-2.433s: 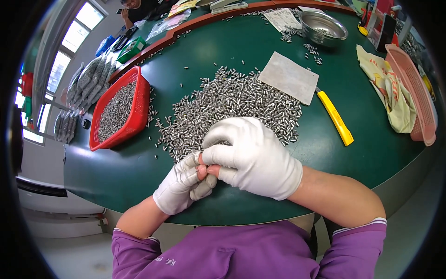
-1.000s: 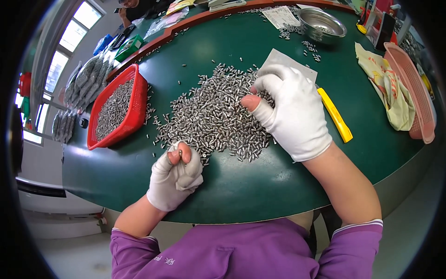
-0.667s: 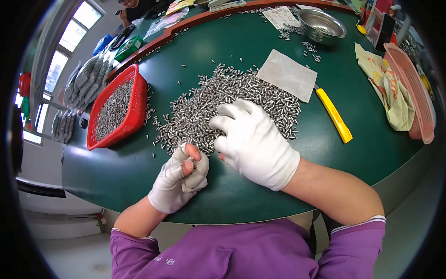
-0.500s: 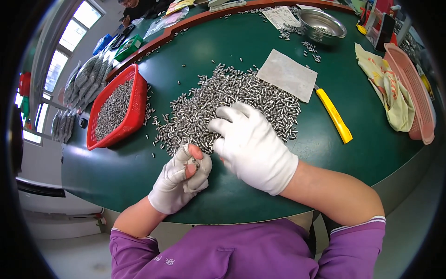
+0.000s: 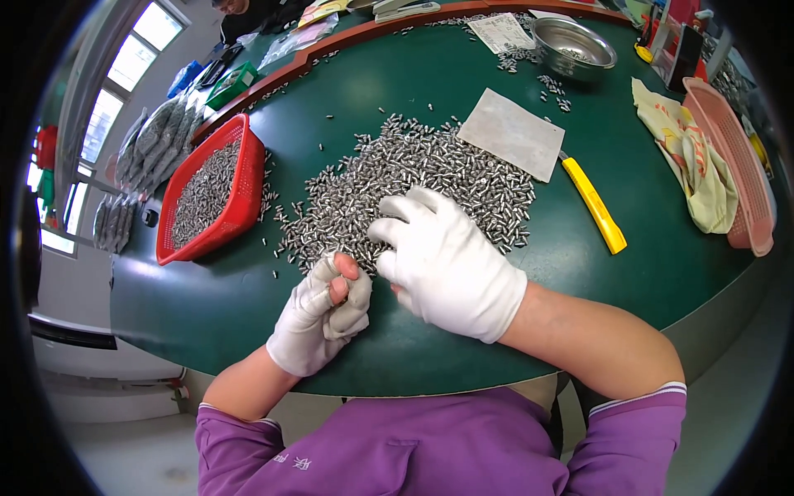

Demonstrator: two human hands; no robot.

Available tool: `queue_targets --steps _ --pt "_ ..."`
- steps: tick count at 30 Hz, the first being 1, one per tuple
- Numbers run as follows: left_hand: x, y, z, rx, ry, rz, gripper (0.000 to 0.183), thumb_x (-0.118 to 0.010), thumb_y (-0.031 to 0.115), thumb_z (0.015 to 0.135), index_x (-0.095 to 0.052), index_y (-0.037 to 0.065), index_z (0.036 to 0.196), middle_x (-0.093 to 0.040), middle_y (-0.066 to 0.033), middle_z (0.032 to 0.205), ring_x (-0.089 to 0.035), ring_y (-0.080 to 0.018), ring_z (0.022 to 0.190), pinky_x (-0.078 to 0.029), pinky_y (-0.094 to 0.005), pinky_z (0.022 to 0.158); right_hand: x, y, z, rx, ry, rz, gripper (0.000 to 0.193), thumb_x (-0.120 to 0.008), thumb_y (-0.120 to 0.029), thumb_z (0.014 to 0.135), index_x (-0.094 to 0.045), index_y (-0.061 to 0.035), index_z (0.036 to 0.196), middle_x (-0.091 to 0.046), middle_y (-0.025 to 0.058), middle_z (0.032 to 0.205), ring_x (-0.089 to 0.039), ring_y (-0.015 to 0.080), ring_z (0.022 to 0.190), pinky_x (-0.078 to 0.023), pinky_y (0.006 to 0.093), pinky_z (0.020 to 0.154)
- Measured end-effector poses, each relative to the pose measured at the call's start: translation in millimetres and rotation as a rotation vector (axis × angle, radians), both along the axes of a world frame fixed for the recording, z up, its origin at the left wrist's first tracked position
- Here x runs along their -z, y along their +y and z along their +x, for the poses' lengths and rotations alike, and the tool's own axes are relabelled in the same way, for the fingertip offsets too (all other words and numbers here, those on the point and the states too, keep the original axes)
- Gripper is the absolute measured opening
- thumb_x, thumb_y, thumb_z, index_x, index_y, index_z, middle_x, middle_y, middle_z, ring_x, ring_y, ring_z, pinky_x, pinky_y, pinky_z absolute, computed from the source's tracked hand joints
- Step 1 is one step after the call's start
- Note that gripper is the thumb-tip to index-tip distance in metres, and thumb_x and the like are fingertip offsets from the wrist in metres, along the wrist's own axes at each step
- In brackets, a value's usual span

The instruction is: Manually picking and sorting small metal components on a workbench.

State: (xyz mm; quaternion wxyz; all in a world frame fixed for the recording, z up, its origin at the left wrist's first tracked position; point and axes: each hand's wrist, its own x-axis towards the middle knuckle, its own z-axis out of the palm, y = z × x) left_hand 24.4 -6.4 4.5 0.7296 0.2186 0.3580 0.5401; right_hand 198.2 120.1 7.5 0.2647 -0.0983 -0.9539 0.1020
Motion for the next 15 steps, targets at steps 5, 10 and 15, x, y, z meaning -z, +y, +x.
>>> queue_targets --steps 5,10,15 --pt "-0.8 -0.8 -0.7 0.029 0.003 0.015 0.026 -0.066 0.032 0.095 -0.053 0.014 0.108 -0.049 0.0014 0.082 -0.033 -0.0050 0.058 -0.026 -0.0192 0.054 1.8 0.0 2.3 0.005 0.115 -0.170 0.018 -0.074 -0.013 0.066 -0.065 -0.0082 0.079 -0.062 0.0079 0.107 -0.058 0.0296 0.105 -0.048 0.0433 0.089" --pt "-5.4 -2.3 4.5 0.072 0.070 -0.089 0.022 -0.064 0.026 0.096 -0.055 0.015 0.113 -0.061 -0.0015 0.090 -0.040 -0.0029 0.057 -0.026 -0.0170 0.049 -0.4 -0.1 3.9 -0.127 0.239 -0.500 0.016 -0.077 -0.017 0.072 -0.069 -0.0094 0.084 -0.063 0.0074 0.108 -0.060 0.0290 0.102 -0.050 0.0415 0.086" --pt "0.1 -3.8 3.6 0.061 0.082 -0.041 0.018 -0.064 0.025 0.097 -0.058 0.015 0.110 -0.062 -0.0019 0.088 -0.041 -0.0028 0.057 -0.027 -0.0177 0.049 -0.1 -0.4 3.4 -0.131 0.237 -0.510 0.017 -0.077 -0.017 0.072 -0.070 -0.0098 0.086 -0.064 0.0077 0.106 -0.062 0.0291 0.099 -0.051 0.0416 0.083"
